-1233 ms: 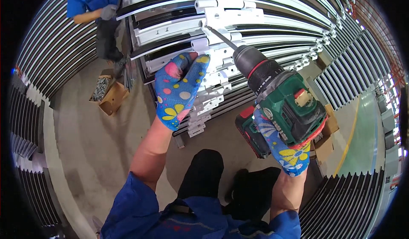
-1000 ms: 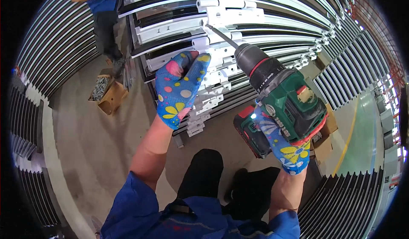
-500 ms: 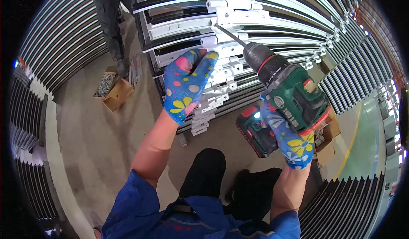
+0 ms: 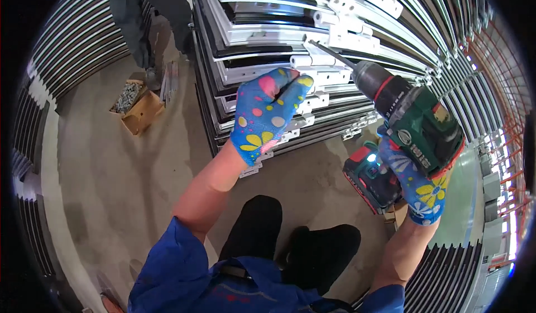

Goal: Using a power drill to drive screws into metal frame components.

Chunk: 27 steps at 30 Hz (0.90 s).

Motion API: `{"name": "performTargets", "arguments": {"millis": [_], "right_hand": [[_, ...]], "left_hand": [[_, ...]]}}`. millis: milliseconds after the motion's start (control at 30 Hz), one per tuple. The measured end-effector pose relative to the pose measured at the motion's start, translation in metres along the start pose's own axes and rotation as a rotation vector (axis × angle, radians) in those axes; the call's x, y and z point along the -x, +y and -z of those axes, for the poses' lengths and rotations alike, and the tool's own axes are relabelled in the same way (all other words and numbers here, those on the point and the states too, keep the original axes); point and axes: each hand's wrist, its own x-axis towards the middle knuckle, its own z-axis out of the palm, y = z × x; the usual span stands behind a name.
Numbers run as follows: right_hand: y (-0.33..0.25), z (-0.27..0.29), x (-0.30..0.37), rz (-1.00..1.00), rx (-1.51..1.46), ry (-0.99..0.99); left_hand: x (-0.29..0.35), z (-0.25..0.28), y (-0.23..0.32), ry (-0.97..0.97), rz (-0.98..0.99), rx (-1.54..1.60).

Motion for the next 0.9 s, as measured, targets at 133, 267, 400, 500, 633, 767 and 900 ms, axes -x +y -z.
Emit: {"name": "performTargets", "arguments": {"millis": [133,267,400,500,633,767,900], "right_hand": [[-0.008,-0.001,0.005,-0.139,-0.075,-0.027],[-0.001,-0.002,0.009,-0.298,-0.132,-0.082],[0.008,-0.007,0.012,-0.225,-0.195,-0.028],[-0.005,-0.005,0.008,-0.313,-0.205,-0.060],[0.002,-0.005,0.010,-0.238,-0.188,-0.030],[0.010,-0.005,0.012,-0.261,-0.103,-0.075],[0.009,-0.004,0.014,-0.227,0.021,-0.103]], "left_hand": [[0.000,0.002,-0.001,-0.033,-0.059,0.028],[0.000,0.001,-0.002,-0.037,-0.070,0.108],[-0.001,0.004,0.008,-0.092,0.031,0.120],[0.000,0.002,0.001,-0.050,-0.061,0.071],[0.000,0.003,0.004,-0.050,-0.063,0.080],[0.000,0.002,0.001,-0.050,-0.083,0.088],[0.000,0.002,0.004,-0.067,-0.035,0.137]]}}
